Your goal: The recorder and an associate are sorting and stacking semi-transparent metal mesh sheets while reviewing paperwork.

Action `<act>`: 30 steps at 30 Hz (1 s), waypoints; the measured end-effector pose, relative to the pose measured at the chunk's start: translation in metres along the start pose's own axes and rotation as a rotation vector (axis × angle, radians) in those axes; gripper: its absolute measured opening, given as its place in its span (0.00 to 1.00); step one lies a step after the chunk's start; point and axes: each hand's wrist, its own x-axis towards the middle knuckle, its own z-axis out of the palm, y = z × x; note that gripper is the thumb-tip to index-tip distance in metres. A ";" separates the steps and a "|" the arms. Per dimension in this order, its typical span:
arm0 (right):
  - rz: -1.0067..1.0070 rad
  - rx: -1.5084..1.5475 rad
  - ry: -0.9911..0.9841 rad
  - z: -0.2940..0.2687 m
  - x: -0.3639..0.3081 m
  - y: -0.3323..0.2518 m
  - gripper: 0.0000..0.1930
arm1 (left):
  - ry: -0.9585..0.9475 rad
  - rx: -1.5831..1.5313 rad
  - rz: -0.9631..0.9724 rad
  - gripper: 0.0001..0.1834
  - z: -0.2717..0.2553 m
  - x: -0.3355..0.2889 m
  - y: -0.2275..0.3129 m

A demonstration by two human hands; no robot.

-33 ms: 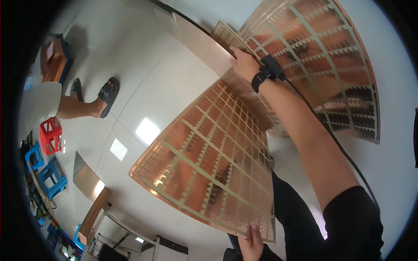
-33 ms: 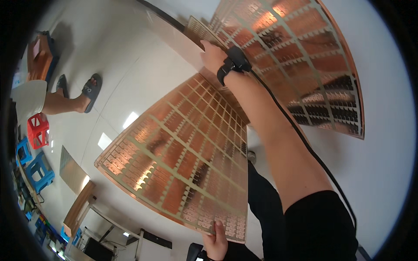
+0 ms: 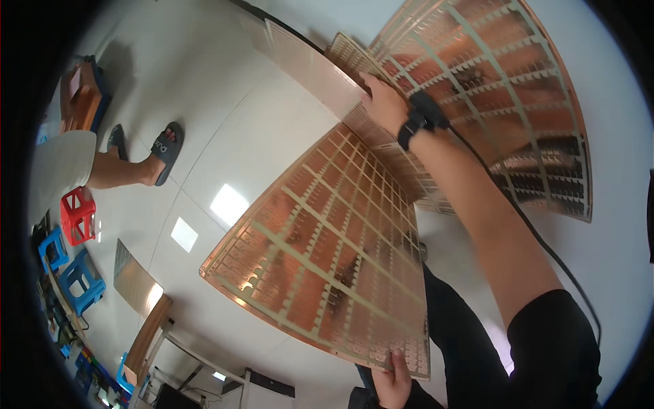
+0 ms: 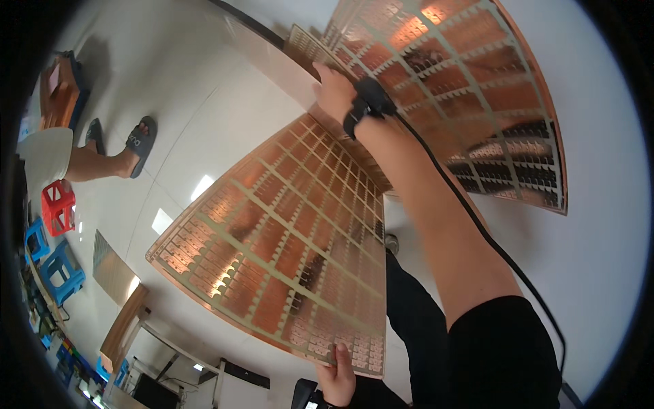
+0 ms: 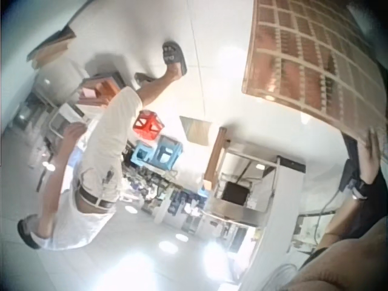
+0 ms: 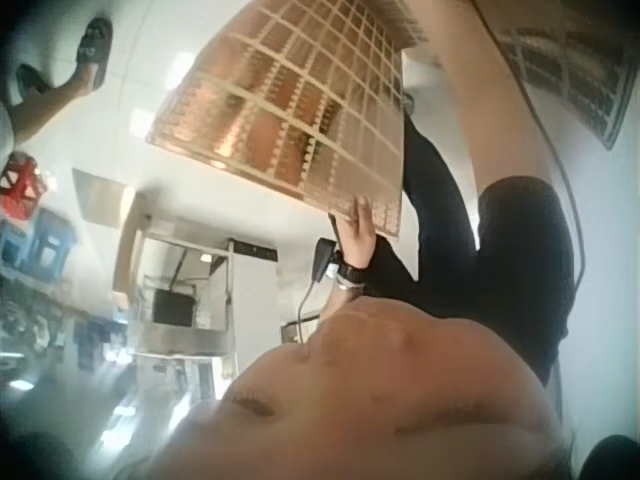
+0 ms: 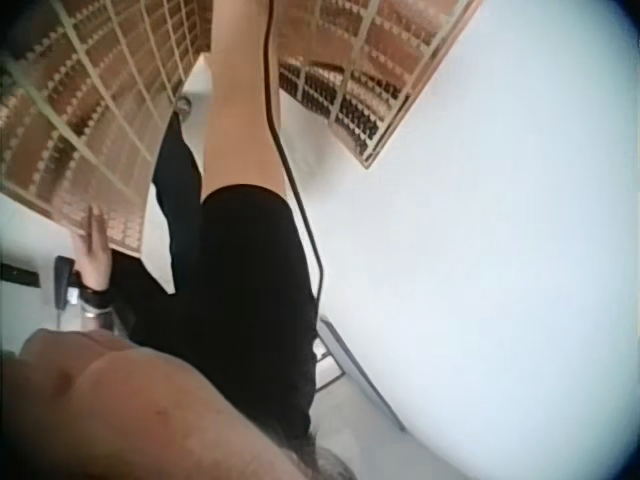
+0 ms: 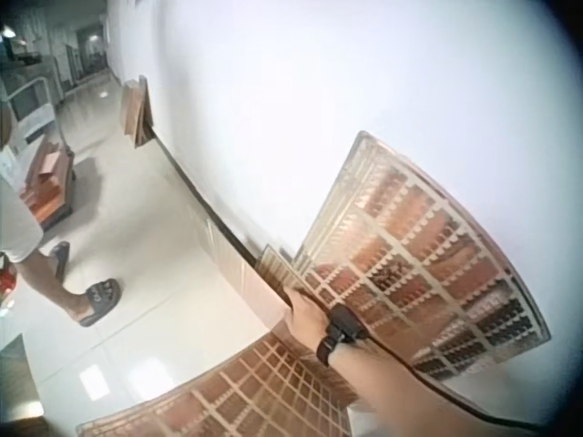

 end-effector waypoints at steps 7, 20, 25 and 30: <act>0.169 0.088 -0.219 -0.081 -0.214 0.051 0.18 | -0.059 -0.225 0.025 0.19 0.014 0.000 0.021; 0.750 -0.005 -0.203 -0.040 -0.311 0.197 0.14 | 0.159 -0.173 0.121 0.21 0.039 -0.013 0.024; 0.498 -0.124 -0.217 -0.083 -0.324 0.195 0.10 | 0.146 -0.127 0.220 0.19 0.042 -0.016 0.041; 0.507 -0.191 -0.349 -0.185 -0.412 0.175 0.12 | 0.105 -0.184 0.222 0.17 0.040 -0.012 0.029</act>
